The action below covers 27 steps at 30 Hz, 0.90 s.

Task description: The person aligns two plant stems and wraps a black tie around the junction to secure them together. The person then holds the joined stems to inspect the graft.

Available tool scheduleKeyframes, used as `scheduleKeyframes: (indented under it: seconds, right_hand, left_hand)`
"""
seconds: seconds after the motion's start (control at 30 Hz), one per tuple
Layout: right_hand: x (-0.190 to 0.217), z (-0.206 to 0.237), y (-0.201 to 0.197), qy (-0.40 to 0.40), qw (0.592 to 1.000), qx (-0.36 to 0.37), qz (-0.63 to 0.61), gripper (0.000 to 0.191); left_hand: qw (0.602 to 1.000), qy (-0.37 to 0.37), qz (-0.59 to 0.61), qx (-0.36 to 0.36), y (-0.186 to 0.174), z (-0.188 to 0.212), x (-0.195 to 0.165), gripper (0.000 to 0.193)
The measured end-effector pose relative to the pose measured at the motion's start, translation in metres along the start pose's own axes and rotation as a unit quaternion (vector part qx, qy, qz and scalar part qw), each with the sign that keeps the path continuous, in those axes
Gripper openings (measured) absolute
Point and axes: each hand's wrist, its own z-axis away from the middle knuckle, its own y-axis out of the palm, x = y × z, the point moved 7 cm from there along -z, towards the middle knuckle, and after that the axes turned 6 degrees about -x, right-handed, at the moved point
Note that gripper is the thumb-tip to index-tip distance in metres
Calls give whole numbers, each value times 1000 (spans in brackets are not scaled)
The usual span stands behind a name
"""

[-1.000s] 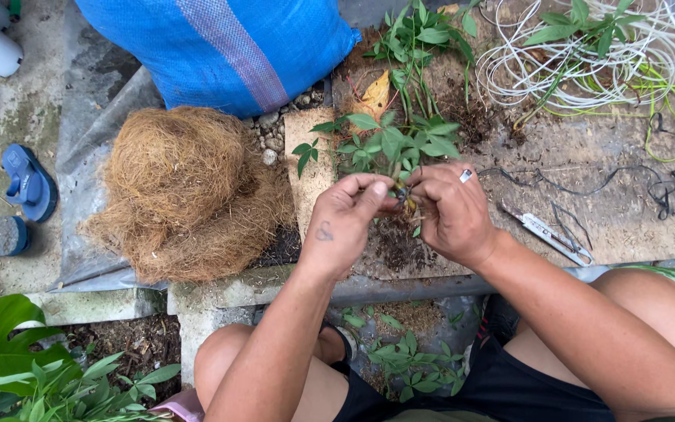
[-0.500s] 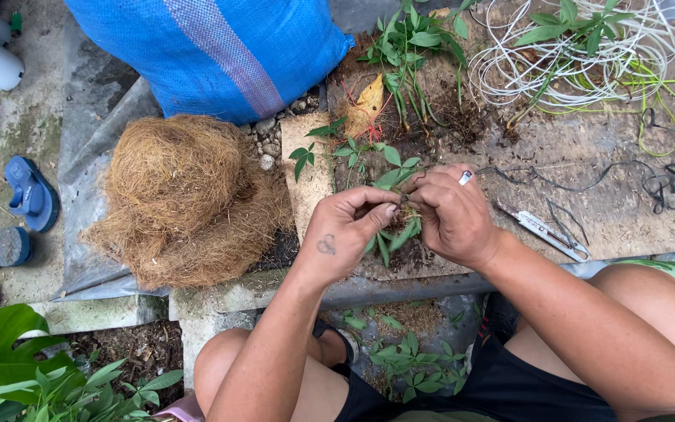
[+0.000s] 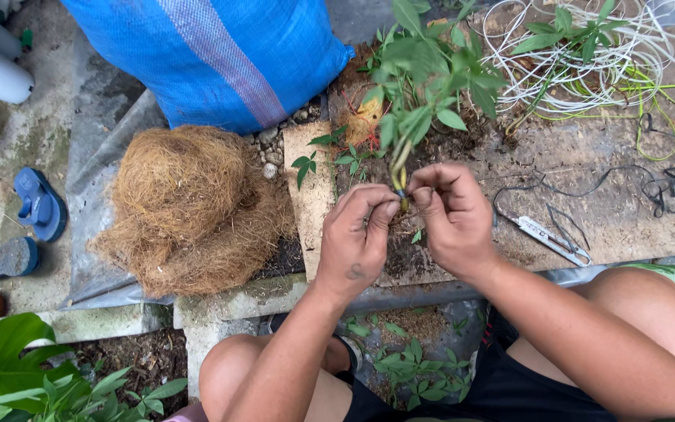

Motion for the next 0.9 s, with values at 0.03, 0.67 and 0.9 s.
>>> scheduleKeyframes:
  seconds: [0.03,0.67,0.9]
  right_hand:
    - [-1,2,0,19,999,1,-42,17]
    - [1,6,-1,34,999,-9,39,8]
    - [-8,7,2,73,997,-20,-34,6]
  left_hand:
    - [1000,22,-12,-8,0,0,-3,10]
    - [995,17,-83,-45,13,2,-7,11]
    - [995,9,-56,-77,17,4,-4,8]
